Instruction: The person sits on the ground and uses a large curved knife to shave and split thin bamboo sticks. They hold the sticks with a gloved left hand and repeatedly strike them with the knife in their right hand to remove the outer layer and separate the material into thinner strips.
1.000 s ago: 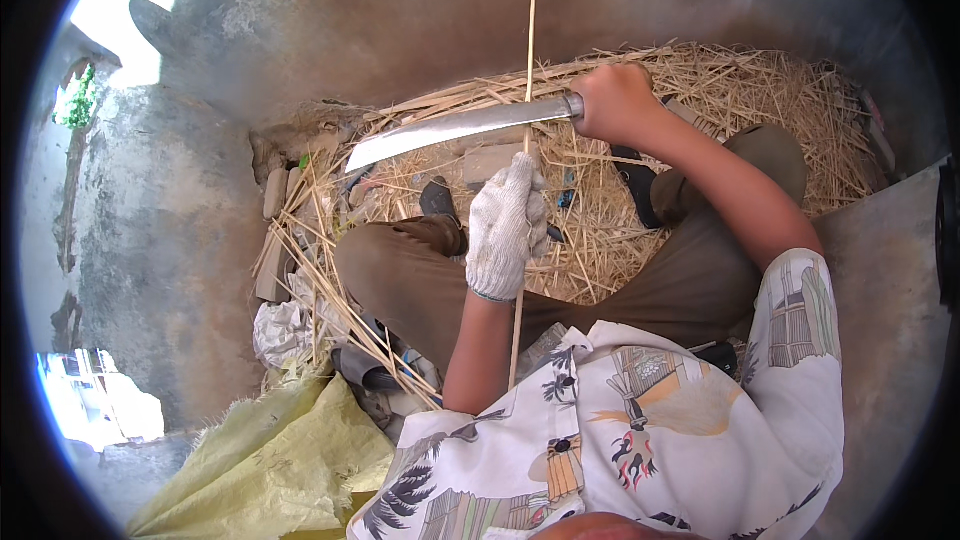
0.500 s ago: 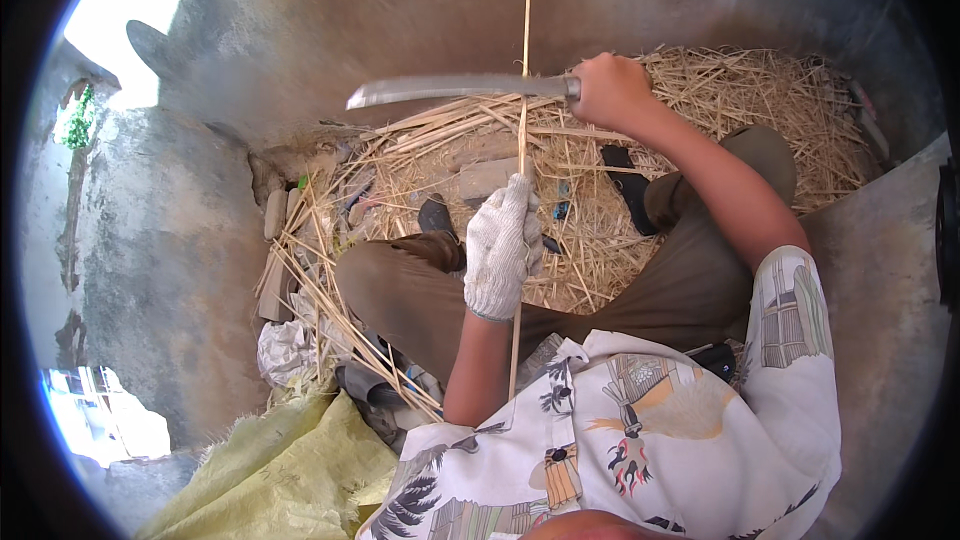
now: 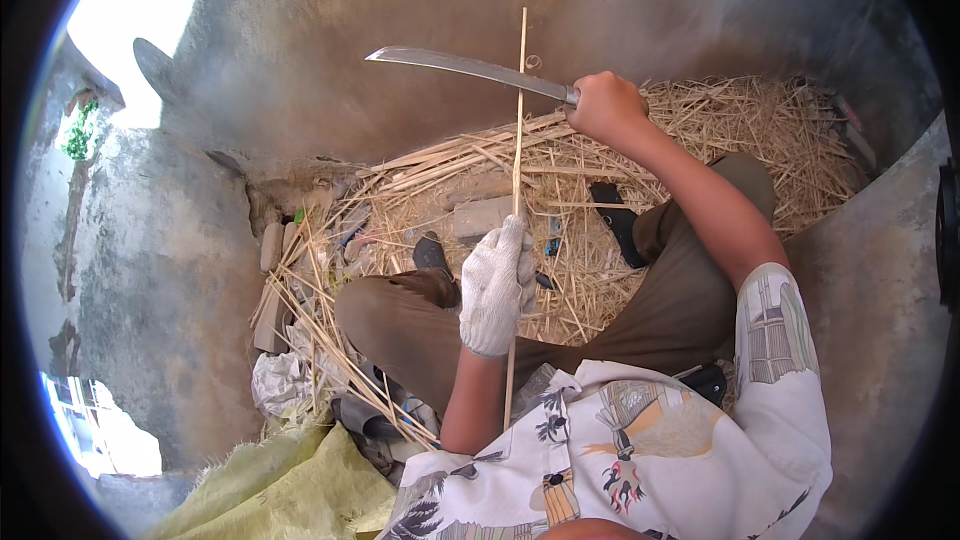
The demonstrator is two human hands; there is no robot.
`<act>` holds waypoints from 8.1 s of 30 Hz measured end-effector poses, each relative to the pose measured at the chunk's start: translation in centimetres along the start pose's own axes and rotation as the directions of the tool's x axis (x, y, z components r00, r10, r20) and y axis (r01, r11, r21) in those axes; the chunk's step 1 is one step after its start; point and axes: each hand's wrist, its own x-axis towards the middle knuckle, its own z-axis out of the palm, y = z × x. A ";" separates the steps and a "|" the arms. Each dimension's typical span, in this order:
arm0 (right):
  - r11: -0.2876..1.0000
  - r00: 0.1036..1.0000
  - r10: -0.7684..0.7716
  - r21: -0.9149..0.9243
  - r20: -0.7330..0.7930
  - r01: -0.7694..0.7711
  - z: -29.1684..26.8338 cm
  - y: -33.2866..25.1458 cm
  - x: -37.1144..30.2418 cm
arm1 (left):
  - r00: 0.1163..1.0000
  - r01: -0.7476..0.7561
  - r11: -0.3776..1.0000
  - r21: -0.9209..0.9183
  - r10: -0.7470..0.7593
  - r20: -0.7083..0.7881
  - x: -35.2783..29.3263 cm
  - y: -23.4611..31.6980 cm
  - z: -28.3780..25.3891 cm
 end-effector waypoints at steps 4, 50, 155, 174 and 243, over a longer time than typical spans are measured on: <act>0.974 0.977 -0.185 -0.115 0.102 0.196 1.3 -1.8 -3.6 | 1.000 -0.022 1.000 0.004 0.022 -0.008 -0.3 0.5 -0.8; 0.964 0.982 -0.187 -0.192 0.015 0.187 1.0 0.7 -2.1 | 0.938 -0.276 0.584 0.763 0.336 0.082 1.4 -2.0 -0.8; 0.987 0.984 -0.156 0.010 -0.090 0.158 3.5 -0.2 -5.9 | 0.997 -0.076 0.993 0.089 0.076 0.009 0.4 -1.6 -0.2; 0.908 0.929 -0.364 -0.244 -0.061 0.340 2.4 3.7 -2.7 | 0.997 0.034 0.988 0.151 -0.043 0.058 0.0 -2.5 0.7; 0.986 0.995 0.098 0.138 -0.008 -0.096 1.5 2.4 -1.8 | 0.999 0.016 0.994 0.111 -0.019 0.027 -0.4 -1.5 0.8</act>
